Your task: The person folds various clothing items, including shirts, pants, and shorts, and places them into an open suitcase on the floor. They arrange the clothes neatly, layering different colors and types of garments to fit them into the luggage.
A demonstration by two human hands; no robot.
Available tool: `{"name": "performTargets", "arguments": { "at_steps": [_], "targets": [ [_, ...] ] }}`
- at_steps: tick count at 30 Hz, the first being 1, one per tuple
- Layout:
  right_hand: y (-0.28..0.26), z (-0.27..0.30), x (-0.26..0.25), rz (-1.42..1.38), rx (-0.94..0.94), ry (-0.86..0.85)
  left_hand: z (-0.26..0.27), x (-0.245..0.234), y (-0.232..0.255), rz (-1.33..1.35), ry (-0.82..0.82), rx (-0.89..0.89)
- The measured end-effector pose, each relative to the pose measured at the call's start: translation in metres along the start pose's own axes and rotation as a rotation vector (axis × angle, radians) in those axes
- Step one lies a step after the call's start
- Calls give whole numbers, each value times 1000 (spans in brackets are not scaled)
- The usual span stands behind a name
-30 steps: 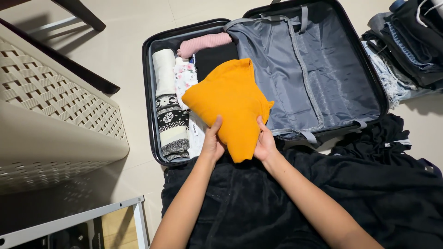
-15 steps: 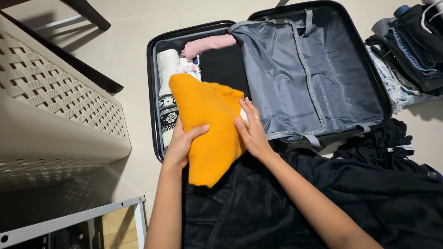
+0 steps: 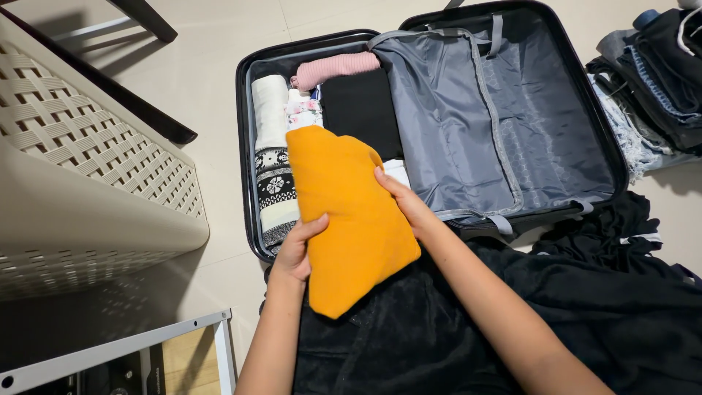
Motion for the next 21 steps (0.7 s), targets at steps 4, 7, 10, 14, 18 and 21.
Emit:
{"name": "performTargets", "arguments": {
  "at_steps": [4,7,10,14,18,21],
  "targets": [
    [-23,-1,-31,682,-449,285,22,-2,19,9,50,63],
    [-26,9,-41,853,-703,222,41,1,37,22,110,84],
    [-17,2,-42,698,-425,100,47,8,54,-37,117,115],
    [1,21,-9,409,218,-61,36,20,60,67,172,142],
    [-11,1,32,206,339,-71,15,37,67,33,89,214],
    [-34,-29,44,-4,249,-162,-3,46,79,32,12,248]
  ]
}}
Point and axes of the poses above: each hand's wrist, its own z-axis away from the middle knuckle, its own x-axis out of the palm, y = z × x, the point moved 4 cm from there along -z, towards the middle knuckle, and after that the axes turned 12 degrees about -x, right-handed, at the moved point
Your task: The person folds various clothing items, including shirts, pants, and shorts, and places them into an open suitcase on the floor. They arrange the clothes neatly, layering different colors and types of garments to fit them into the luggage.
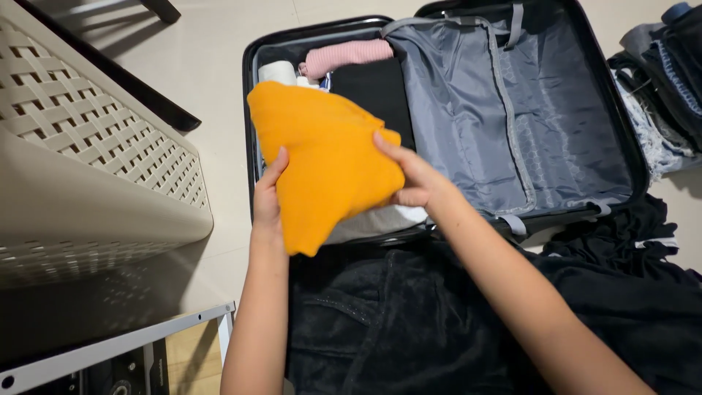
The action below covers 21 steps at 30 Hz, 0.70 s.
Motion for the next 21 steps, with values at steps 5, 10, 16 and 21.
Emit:
{"name": "performTargets", "arguments": {
  "at_steps": [5,10,16,21],
  "targets": [
    [-39,-21,-17,-142,-269,-47,-38,-6,5,31,-196,-78],
    [-42,-4,-42,60,-645,64,-73,-54,-24,35,-268,-181],
    [17,-10,-140,574,-488,349,-69,-112,-60,-322,184,-303],
    [16,-9,-137,971,-636,523,-48,-111,-65,-838,441,23]
  ]
}}
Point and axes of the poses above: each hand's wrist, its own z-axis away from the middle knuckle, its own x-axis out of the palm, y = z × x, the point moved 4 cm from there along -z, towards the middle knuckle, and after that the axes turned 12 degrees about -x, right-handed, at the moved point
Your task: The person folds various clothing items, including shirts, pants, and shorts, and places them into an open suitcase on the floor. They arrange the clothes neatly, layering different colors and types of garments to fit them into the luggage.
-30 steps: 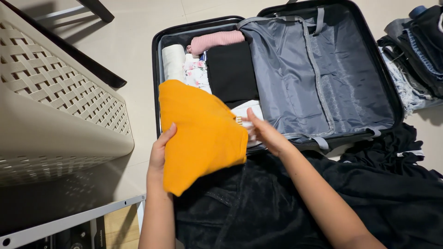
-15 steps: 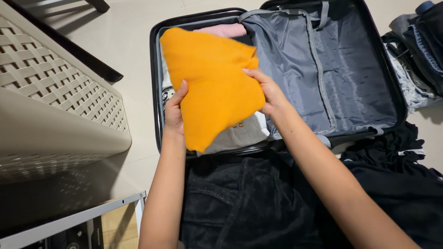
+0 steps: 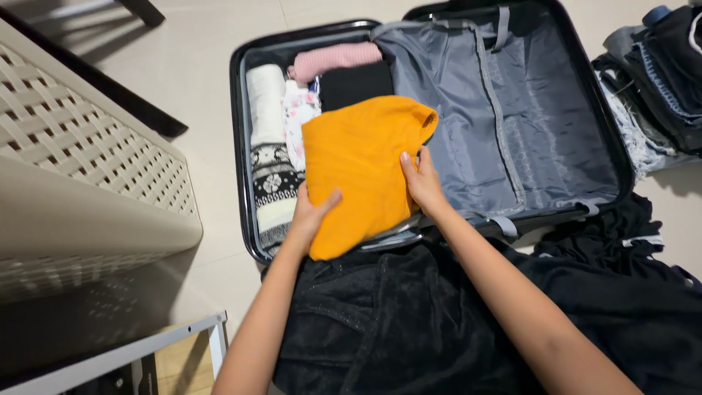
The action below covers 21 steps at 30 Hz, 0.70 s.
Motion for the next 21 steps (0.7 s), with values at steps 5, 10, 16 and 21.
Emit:
{"name": "performTargets", "arguments": {
  "at_steps": [5,10,16,21],
  "targets": [
    [-53,-3,6,476,-149,-51,13,-5,-2,-228,135,193],
    [-73,-17,26,737,-786,-52,24,5,12,-509,297,297],
    [-30,-66,52,605,-447,-287,14,3,15,71,-47,92],
    [-38,-67,38,542,-290,-271,30,9,26,-885,340,205]
  ]
}}
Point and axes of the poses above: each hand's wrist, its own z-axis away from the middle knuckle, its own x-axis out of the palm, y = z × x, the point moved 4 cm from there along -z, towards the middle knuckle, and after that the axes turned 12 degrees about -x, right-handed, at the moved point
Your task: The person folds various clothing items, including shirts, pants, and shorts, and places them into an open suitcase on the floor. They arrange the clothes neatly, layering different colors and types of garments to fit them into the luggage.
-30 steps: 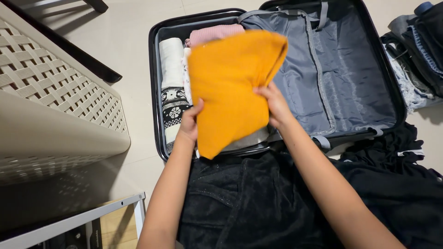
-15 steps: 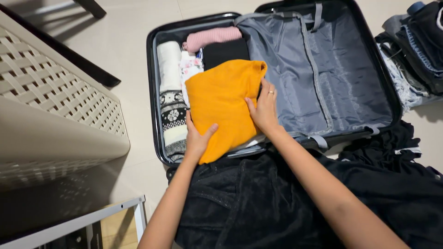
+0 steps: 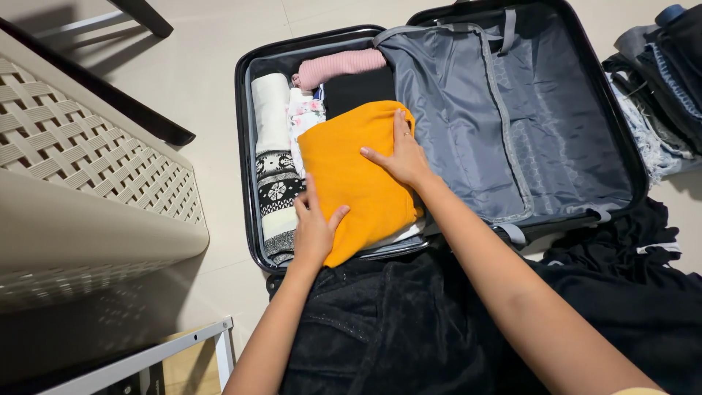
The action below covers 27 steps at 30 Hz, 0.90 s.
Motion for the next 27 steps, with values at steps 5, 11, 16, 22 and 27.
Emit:
{"name": "performTargets", "arguments": {
  "at_steps": [5,11,16,22,27],
  "targets": [
    [4,-10,-1,69,-2,-59,17,12,48,-419,245,452],
    [27,35,-33,264,128,464,-20,83,99,-202,183,634],
    [44,52,-39,333,266,230,-76,103,140,-268,215,579],
    [49,45,-70,335,-10,305,-93,125,140,-749,43,342],
    [23,38,-53,170,-195,325,-95,163,142,-1056,94,319]
  ]
}}
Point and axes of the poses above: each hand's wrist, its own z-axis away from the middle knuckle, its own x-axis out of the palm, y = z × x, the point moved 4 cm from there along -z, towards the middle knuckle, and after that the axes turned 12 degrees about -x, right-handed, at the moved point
